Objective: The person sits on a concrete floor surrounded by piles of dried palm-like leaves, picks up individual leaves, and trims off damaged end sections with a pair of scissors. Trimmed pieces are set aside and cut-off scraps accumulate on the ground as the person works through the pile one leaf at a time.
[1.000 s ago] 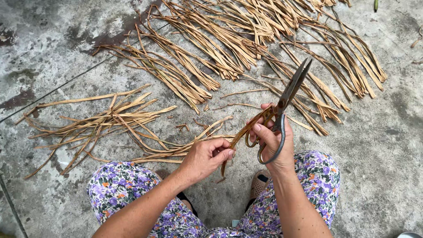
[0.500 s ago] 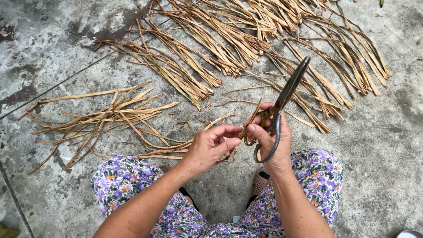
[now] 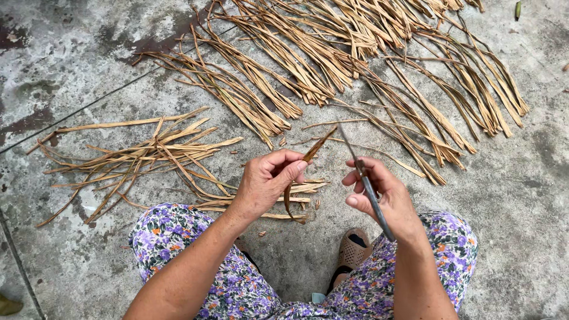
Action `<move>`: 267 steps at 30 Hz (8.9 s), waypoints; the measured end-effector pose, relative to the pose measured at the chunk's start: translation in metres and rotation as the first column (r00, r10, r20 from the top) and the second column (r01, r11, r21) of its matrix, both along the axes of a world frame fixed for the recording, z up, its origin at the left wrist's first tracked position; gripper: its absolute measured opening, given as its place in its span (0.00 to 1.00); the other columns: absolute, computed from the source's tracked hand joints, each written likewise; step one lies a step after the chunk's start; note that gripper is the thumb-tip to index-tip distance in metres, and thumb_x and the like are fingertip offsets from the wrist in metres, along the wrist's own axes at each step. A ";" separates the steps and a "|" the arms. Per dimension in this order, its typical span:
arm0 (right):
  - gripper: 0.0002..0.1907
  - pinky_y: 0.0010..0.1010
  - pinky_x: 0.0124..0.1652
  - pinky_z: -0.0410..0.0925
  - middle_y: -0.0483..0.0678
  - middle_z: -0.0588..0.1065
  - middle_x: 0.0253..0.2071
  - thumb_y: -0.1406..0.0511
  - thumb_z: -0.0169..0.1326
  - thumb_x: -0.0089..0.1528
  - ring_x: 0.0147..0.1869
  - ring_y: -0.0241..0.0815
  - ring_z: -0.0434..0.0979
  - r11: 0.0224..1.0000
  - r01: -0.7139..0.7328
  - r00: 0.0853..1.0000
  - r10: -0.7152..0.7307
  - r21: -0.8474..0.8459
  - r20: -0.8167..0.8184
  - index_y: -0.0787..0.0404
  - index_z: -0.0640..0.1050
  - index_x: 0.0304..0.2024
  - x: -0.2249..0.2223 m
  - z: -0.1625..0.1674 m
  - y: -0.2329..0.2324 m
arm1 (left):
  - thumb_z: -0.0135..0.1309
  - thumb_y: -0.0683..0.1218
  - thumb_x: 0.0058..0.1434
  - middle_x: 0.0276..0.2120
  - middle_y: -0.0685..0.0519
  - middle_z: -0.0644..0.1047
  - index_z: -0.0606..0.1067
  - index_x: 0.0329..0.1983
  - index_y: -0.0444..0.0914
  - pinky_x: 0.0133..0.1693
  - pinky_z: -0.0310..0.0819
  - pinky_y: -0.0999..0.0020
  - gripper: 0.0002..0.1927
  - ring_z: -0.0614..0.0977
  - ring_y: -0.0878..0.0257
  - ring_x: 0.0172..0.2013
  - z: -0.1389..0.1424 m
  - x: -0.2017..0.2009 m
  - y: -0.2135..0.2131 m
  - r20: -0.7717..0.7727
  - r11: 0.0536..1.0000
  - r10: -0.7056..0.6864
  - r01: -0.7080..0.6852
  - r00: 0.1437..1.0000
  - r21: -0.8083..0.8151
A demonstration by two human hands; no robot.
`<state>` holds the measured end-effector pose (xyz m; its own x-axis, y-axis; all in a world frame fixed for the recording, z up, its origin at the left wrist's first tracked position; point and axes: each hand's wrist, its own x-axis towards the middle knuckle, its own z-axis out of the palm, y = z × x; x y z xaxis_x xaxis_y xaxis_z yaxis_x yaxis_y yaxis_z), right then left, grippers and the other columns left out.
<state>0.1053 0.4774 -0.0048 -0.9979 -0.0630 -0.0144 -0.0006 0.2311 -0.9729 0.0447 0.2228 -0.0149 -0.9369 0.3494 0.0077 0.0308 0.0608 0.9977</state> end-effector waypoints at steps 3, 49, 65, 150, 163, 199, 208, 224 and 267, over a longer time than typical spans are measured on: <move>0.37 0.27 0.39 0.71 0.42 0.79 0.39 0.55 0.70 0.47 0.36 0.32 0.73 0.997 0.016 0.997 -0.022 0.071 0.077 0.56 0.77 0.57 0.006 0.002 -0.001 | 0.58 0.48 0.66 0.27 0.59 0.81 0.82 0.46 0.39 0.29 0.76 0.78 0.10 0.82 0.75 0.29 0.008 0.000 0.002 -0.013 0.995 -0.013 0.012 1.000 -0.098; 0.20 0.34 0.50 0.77 0.52 0.82 0.47 0.66 0.59 0.65 0.52 0.44 0.85 0.957 -0.033 0.999 0.030 -0.288 -0.015 0.60 0.70 0.57 -0.006 -0.058 -0.086 | 0.56 0.43 0.76 0.28 0.55 0.74 0.77 0.48 0.33 0.31 0.68 0.71 0.07 0.72 0.68 0.27 -0.015 -0.019 -0.060 0.123 0.894 0.180 -0.214 0.976 0.393; 0.22 0.34 0.58 0.78 0.46 0.80 0.53 0.64 0.61 0.67 0.58 0.42 0.84 0.968 -0.237 0.926 0.198 -0.087 -0.322 0.57 0.69 0.61 0.020 -0.045 -0.087 | 0.51 0.48 0.66 0.41 0.47 0.85 0.77 0.60 0.38 0.23 0.71 0.79 0.20 0.73 0.73 0.21 -0.018 -0.024 -0.019 0.476 0.983 0.004 -0.091 0.880 0.162; 0.16 0.23 0.29 0.65 0.45 0.71 0.28 0.63 0.57 0.70 0.27 0.33 0.68 0.864 0.268 0.955 -0.297 -0.427 -0.002 0.67 0.73 0.55 -0.010 -0.034 -0.038 | 0.73 0.44 0.55 0.71 0.32 0.57 0.47 0.81 0.35 0.62 0.64 0.48 0.58 0.69 0.38 0.65 -0.083 -0.159 -0.297 -0.344 0.248 0.425 -0.474 0.837 -0.845; 0.15 0.22 0.21 0.63 0.40 0.71 0.24 0.64 0.58 0.62 0.21 0.29 0.67 0.852 0.432 0.893 -0.358 -0.295 0.272 0.59 0.76 0.51 -0.022 -0.041 -0.041 | 0.60 0.46 0.56 0.64 0.35 0.68 0.71 0.63 0.40 0.64 0.63 0.50 0.30 0.68 0.39 0.65 -0.313 -0.095 -0.010 0.165 0.476 -0.047 0.167 0.985 -0.863; 0.22 0.21 0.38 0.72 0.44 0.81 0.43 0.67 0.64 0.60 0.41 0.29 0.77 0.735 0.341 0.907 -0.421 -0.586 0.000 0.58 0.73 0.54 -0.016 -0.019 -0.023 | 0.60 0.52 0.62 0.21 0.54 0.82 0.84 0.40 0.40 0.26 0.73 0.69 0.12 0.77 0.69 0.23 -0.037 0.023 0.019 0.234 0.809 -0.306 0.381 0.923 -0.448; 0.22 0.22 0.46 0.74 0.40 0.78 0.39 0.68 0.67 0.59 0.43 0.28 0.78 0.838 0.235 0.941 -0.323 -0.492 -0.101 0.60 0.73 0.52 -0.013 -0.031 -0.039 | 0.57 0.44 0.61 0.41 0.56 0.85 0.81 0.51 0.40 0.39 0.82 0.74 0.15 0.85 0.69 0.37 -0.004 0.009 0.013 0.058 0.955 -0.143 0.153 0.988 -0.256; 0.28 0.26 0.48 0.76 0.43 0.79 0.45 0.72 0.67 0.57 0.48 0.33 0.81 0.915 0.067 0.986 -0.122 -0.398 -0.114 0.60 0.71 0.58 0.007 -0.034 -0.062 | 0.59 0.42 0.66 0.36 0.56 0.82 0.80 0.45 0.34 0.40 0.80 0.75 0.08 0.83 0.71 0.37 0.016 0.013 0.017 -0.010 0.983 -0.112 0.112 0.994 0.144; 0.27 0.25 0.51 0.73 0.42 0.75 0.45 0.68 0.66 0.61 0.49 0.31 0.75 0.784 0.017 0.982 -0.129 -0.621 -0.136 0.57 0.71 0.61 0.001 -0.008 -0.051 | 0.61 0.38 0.61 0.36 0.55 0.82 0.79 0.45 0.34 0.39 0.80 0.77 0.09 0.82 0.71 0.37 -0.003 0.013 0.011 0.057 0.985 -0.133 0.125 0.989 0.122</move>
<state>0.1066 0.4267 -0.0128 -0.9840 0.0705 0.1639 -0.1784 -0.4100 -0.8945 0.0574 0.2341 -0.0178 -0.8839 0.4677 -0.0034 -0.0342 -0.0574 0.9978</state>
